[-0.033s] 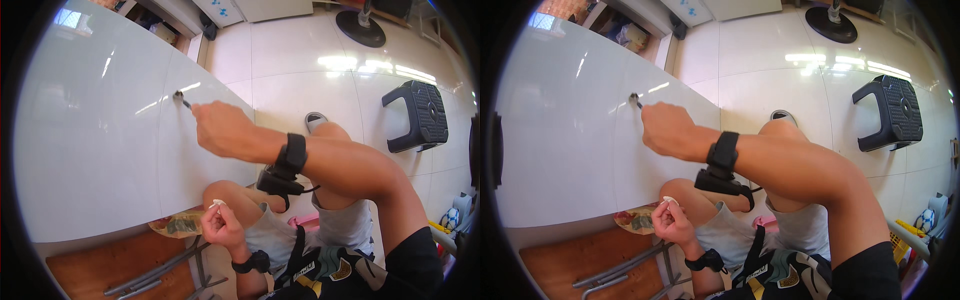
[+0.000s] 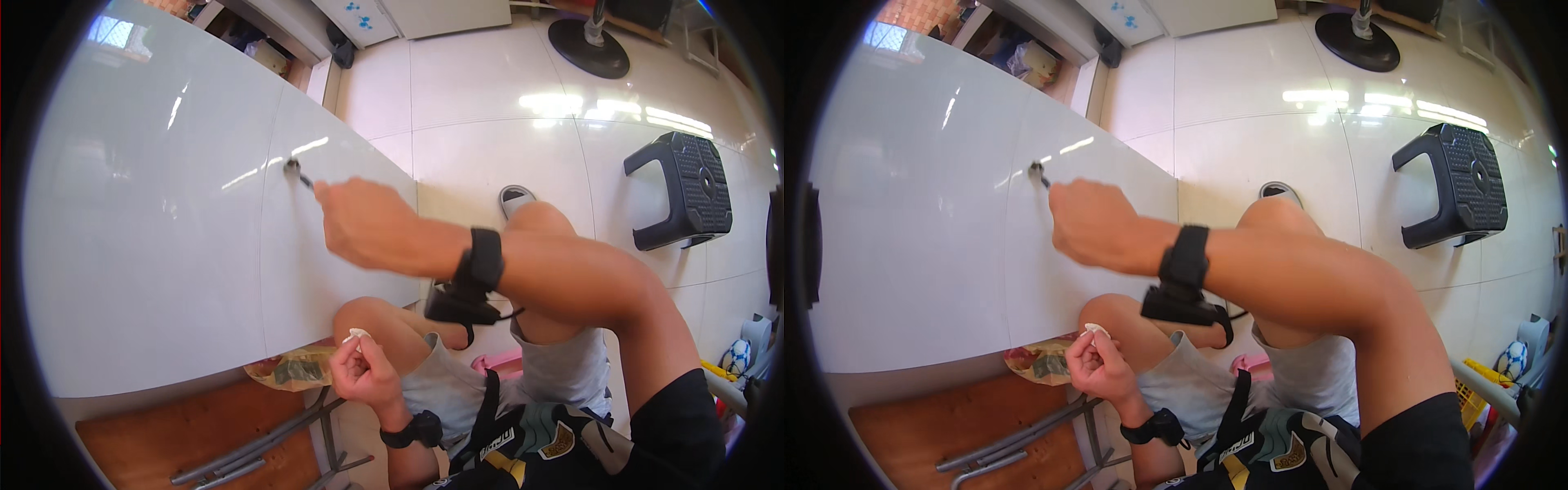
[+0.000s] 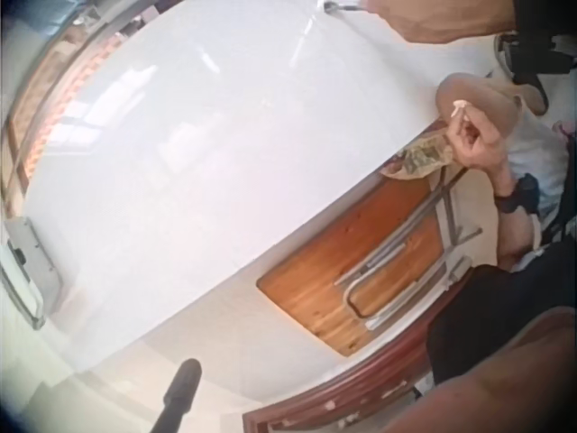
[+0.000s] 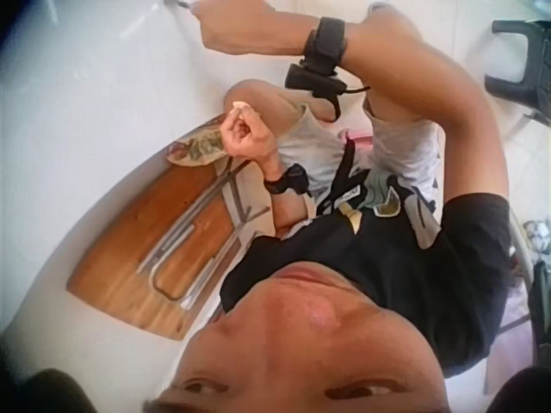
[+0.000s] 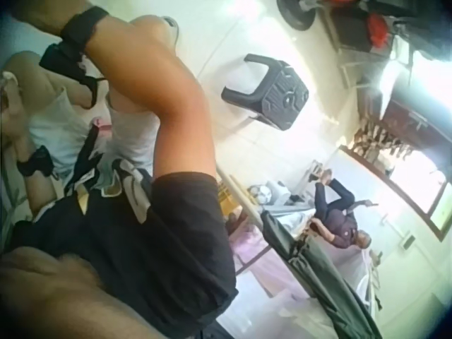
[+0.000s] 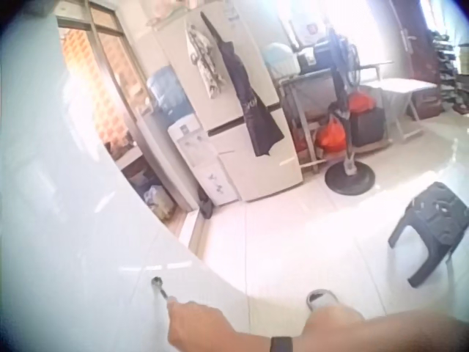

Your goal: Repairing or manipulating a lock mechanism on a white cabinet using a small tool.

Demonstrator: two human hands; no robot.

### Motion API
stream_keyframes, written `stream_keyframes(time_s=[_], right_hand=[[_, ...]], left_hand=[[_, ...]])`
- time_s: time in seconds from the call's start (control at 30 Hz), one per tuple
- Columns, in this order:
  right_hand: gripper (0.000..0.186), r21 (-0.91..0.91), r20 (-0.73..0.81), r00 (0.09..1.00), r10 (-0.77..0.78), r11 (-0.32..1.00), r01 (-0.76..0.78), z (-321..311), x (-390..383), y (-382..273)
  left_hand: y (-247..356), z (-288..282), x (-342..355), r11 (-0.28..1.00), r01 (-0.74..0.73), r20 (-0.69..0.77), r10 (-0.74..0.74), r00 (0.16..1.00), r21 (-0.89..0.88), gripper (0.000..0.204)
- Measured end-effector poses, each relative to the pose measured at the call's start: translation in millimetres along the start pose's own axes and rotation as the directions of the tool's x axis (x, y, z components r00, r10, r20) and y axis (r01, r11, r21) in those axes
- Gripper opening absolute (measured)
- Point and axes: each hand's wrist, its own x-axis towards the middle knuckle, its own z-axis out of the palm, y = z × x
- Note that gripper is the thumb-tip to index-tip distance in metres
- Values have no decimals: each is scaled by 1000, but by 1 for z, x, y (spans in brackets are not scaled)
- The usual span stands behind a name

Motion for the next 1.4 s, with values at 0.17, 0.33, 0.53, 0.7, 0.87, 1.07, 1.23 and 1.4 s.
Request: stream_keyframes(time_s=[0.17, 0.33, 0.53, 0.7, 0.87, 1.07, 1.23, 1.4], right_hand=[[20, 18, 110, 994, -18, 1000, 17, 0, -24, -14], [30, -18, -13, 999, 31, 999, -31, -16, 36, 15], [27, 127, -126, 990, 63, 991, -47, -19, 60, 37], [33, 121, -22, 996, 89, 989, -86, -35, 75, 38], [29, 127, -105, 992, 76, 990, -62, -28, 76, 37], [30, 98, -88, 994, 70, 993, -61, -18, 58, 29], [29, 45, -33, 999, 30, 999, -28, -19, 43, 29], [27, 71, 24, 999, 29, 997, -31, -23, 48, 43]], left_hand=[[2, 2, 1, 1000, -22, -7, 22, 1000, 11, 10], [4, 3, 2, 997, -68, -15, 68, 998, -22, 11], [1, 1, 0, 1000, -28, 10, 28, 1000, 8, 10], [1, -1, 0, 1000, -10, 7, 10, 1000, -25, 10], [-1, 0, 0, 999, -42, 9, 42, 999, -9, 9], [4, 1, 0, 999, -42, -6, 41, 999, -30, 9], [2, -2, 0, 1000, -16, 24, 16, 1000, -11, 10], [6, 2, 0, 1000, 12, 25, -12, 1000, -10, 10]])
